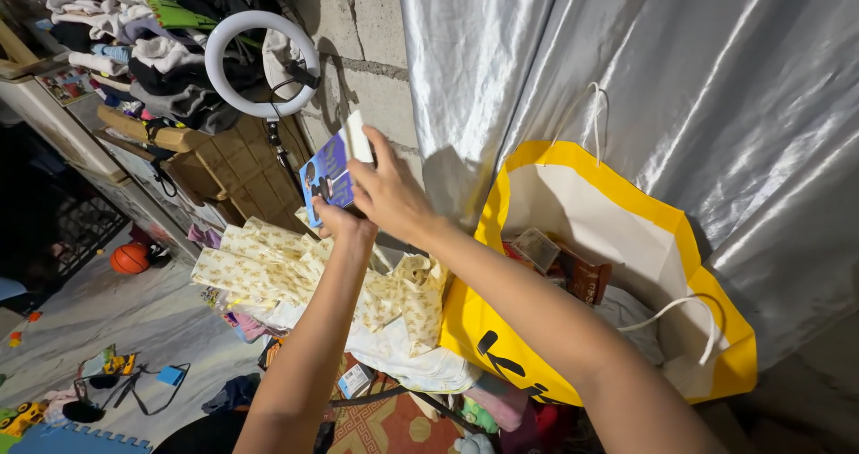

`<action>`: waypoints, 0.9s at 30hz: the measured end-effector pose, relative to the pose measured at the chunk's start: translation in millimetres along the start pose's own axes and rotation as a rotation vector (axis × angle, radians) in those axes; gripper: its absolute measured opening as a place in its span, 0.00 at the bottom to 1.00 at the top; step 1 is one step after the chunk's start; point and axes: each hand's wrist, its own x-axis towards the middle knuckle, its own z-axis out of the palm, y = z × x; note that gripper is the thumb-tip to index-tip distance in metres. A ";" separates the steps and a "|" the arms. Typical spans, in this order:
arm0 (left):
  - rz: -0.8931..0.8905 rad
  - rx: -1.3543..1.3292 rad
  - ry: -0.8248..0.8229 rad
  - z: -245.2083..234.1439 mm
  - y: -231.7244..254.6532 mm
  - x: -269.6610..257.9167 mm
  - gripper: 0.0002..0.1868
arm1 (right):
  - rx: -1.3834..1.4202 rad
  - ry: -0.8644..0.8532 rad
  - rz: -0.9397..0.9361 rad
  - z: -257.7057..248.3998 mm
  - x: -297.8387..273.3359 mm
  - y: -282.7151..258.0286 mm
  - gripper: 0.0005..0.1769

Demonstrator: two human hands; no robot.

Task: Arrange various snack items into a decorative paper bouquet.

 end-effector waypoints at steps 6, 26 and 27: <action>0.050 -0.212 -0.511 -60.1 -39.7 64.6 0.46 | -0.173 -0.084 -0.241 42.1 -20.9 0.9 0.24; -0.380 -0.134 0.174 5.9 -24.2 -14.1 0.28 | 1.094 0.047 0.855 7.5 -20.4 83.5 0.30; -0.413 -0.182 0.199 -2.1 -28.3 -6.4 0.30 | 1.236 0.054 0.998 7.6 -21.3 85.5 0.28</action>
